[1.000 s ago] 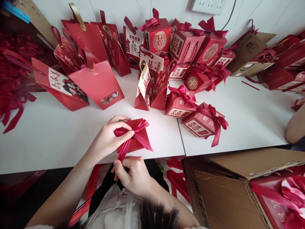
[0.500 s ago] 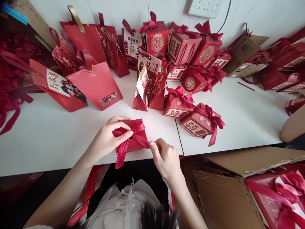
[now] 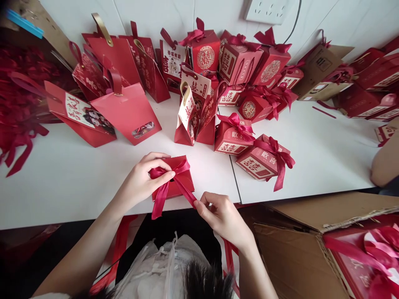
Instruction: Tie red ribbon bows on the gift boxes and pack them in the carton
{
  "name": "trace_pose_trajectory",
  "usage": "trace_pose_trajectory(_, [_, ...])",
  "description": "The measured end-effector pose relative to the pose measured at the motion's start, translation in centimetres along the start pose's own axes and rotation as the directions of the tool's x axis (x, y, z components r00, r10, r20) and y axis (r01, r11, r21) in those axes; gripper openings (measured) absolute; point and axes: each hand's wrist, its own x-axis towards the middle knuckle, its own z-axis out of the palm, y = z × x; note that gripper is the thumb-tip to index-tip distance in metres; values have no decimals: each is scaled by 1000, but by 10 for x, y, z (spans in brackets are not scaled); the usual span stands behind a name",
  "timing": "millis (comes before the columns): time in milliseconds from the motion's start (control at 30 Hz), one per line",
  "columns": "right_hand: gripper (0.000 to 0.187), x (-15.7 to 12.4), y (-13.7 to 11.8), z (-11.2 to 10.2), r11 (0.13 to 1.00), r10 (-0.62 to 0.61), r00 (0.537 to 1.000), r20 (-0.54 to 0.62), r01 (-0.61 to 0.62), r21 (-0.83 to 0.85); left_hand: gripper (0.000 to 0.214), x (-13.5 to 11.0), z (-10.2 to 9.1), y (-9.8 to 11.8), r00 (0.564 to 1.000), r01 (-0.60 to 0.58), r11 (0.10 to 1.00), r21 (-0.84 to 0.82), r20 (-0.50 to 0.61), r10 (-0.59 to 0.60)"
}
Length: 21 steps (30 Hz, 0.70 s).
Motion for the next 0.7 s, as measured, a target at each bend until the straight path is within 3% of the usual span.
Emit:
trace_pose_trajectory(33, [41,2,0,-6,1000,-9,1000,-20,8,-19,12,0,-1,0,1000,-3,1000,-7,6,3])
trace_pose_trajectory(100, [37,13,0,-16,998,-50,985,-166,45,-35,11,-1,-3,-2,1000,-19,999,-45,12,19])
trace_pose_trajectory(167, [37,30,-3,-21,991,-131,938,-322,117,-61,13,-3,-5,-4,999,-43,992,-116,-14,42])
trace_pose_trajectory(200, [37,39,-5,-22,983,-183,921,-343,163,-87,17,-5,-6,-6,998,-53,987,-149,-43,47])
trace_pose_trajectory(300, [38,63,-12,-19,942,-325,921,-214,296,-155,35,-9,-7,-9,986,-43,991,-126,-163,22])
trace_pose_trajectory(400, [34,71,-19,-11,921,-376,914,-155,349,-172,30,-10,-6,-10,977,-12,1000,13,-211,14])
trace_pose_trajectory(533, [28,61,-24,0,933,-352,914,-200,325,-155,9,-8,-4,-9,976,-49,996,69,-209,62])
trace_pose_trajectory(633, [29,54,-25,8,959,-282,923,-262,264,-104,15,-9,-1,-5,977,-43,999,7,-208,44])
trace_pose_trajectory(700, [30,53,-24,13,978,-203,929,-309,205,-26,21,-11,2,-1,978,25,997,-66,-207,-38])
